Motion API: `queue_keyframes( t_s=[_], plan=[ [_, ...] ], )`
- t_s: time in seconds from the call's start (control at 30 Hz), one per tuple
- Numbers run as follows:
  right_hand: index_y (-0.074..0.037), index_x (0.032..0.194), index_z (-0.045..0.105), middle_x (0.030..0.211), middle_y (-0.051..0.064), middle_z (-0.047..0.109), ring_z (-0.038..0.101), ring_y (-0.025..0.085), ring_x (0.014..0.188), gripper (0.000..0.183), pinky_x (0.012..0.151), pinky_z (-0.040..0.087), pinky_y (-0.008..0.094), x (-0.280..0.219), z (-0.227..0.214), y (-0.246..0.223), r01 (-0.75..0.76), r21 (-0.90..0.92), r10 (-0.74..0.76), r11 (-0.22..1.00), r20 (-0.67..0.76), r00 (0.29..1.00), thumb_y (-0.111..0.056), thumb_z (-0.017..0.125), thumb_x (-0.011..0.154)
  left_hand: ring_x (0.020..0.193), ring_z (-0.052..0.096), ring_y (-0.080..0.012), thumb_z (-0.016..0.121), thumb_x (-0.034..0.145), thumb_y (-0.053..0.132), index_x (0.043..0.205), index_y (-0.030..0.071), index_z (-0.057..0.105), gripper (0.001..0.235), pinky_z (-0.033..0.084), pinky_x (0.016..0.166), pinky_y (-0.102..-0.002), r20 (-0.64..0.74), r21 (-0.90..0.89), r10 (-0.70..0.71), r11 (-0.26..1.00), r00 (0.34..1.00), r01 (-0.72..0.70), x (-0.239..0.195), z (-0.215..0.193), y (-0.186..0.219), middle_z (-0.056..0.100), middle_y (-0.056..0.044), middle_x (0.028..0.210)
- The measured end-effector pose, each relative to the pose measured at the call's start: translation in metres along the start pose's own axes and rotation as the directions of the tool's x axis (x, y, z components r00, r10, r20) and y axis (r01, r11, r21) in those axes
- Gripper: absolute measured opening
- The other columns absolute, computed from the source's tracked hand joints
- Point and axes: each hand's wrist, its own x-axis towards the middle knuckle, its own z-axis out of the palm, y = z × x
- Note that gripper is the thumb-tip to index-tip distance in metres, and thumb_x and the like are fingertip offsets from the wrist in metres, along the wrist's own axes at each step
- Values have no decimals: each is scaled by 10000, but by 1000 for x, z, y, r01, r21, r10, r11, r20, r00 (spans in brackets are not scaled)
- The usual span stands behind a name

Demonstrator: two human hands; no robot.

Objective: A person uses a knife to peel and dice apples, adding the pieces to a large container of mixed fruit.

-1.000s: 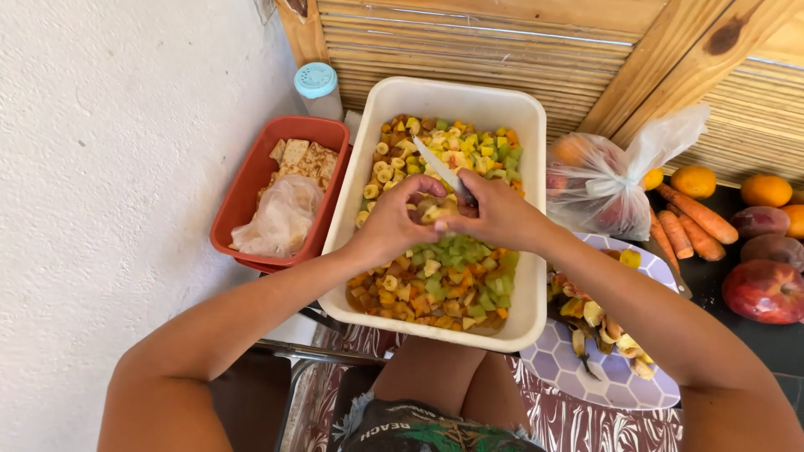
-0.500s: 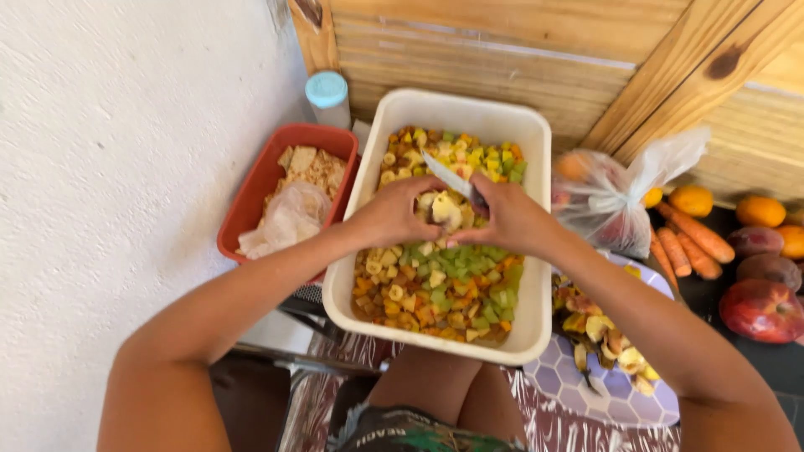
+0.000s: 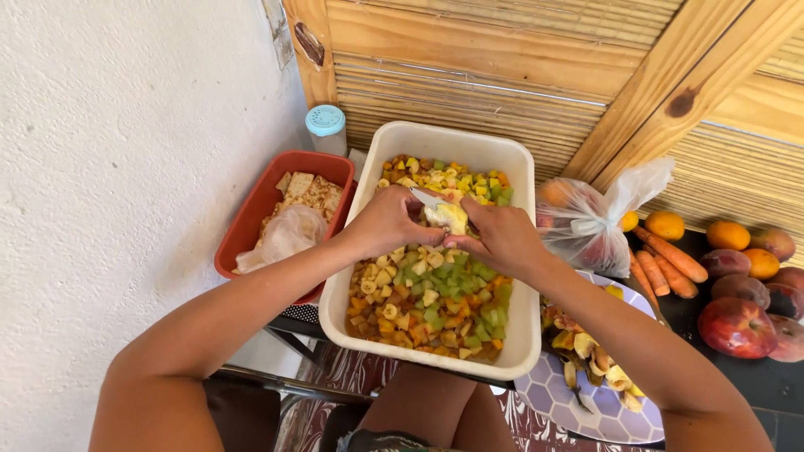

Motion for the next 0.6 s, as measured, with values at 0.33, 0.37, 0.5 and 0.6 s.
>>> queue_keyframes(
  t_s=[0.33,0.37,0.5,0.6],
  plan=[
    [-142,759,549,499,70,544,603,347,530,459,529,494,420,0,6,-6,-114,190,117,975,-4,993,-509,481,1027,936,720,-264,864,655,153,1206,83,729,571,605,730,-363,-68,129,16,992,998,-7,-8,-16,55,766,-170,1011],
    [-138,760,552,513,77,562,618,351,551,450,545,500,428,0,4,-7,-126,202,125,971,21,992,-496,489,1025,947,710,-292,847,678,196,1216,101,720,560,593,749,-400,-9,196,-21,980,1000,22,-8,-19,56,753,-173,1056],
    [-116,838,579,590,156,611,667,437,682,457,597,515,522,0,-12,-6,-121,95,115,988,68,991,-545,522,982,1026,693,-373,795,703,283,1273,147,675,598,589,806,-464,140,508,-182,857,973,87,-10,-30,40,722,-157,1132],
    [-146,893,610,627,84,645,692,373,667,397,588,527,482,1,-23,-14,-116,-76,119,990,48,992,-525,526,978,1083,623,-372,785,711,301,1275,178,671,589,549,866,-461,143,749,-250,659,958,60,-13,-31,18,679,-152,1157]
  ],
)
